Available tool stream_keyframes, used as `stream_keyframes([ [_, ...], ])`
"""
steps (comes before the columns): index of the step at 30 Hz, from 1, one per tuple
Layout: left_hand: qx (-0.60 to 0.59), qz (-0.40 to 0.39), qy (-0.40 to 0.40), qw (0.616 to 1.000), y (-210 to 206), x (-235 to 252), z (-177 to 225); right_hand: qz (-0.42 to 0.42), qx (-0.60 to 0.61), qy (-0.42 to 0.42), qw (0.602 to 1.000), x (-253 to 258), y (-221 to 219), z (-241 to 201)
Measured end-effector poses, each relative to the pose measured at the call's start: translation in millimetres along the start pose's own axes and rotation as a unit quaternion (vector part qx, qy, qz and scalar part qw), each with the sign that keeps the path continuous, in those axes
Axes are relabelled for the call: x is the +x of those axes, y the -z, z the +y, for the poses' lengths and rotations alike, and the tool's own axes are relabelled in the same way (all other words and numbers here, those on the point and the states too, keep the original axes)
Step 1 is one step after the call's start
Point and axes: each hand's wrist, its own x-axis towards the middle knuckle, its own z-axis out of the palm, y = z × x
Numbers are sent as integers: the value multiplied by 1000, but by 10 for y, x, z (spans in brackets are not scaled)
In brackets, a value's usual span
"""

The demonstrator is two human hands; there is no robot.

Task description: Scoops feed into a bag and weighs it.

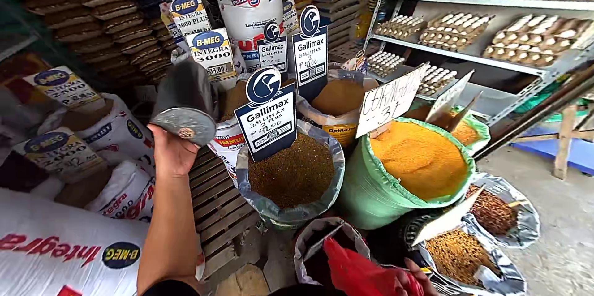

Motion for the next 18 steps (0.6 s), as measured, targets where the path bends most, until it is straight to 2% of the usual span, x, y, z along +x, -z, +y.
stream_keyframes([
  [1,-28,-10,25,999,-5,-157,-63,12,-8,-6,1000,22,25,-6],
  [3,-43,37,92,994,26,-480,-259,51,-29,-26,998,78,37,-63],
  [6,34,177,216,959,120,-952,-719,75,-42,-37,996,202,71,-113],
  [8,119,196,261,938,154,-1201,-1062,73,-40,-33,996,287,66,-104],
  [10,218,177,266,922,169,-1358,-1369,66,-27,-40,997,356,44,-31],
  [13,336,164,215,902,88,-1320,-1603,46,-21,-62,997,427,-55,42],
  [15,360,168,228,889,89,-1248,-1625,52,-27,-45,997,442,-115,44],
  [18,324,213,273,880,167,-1229,-1560,63,-13,12,998,454,-95,-31],
])
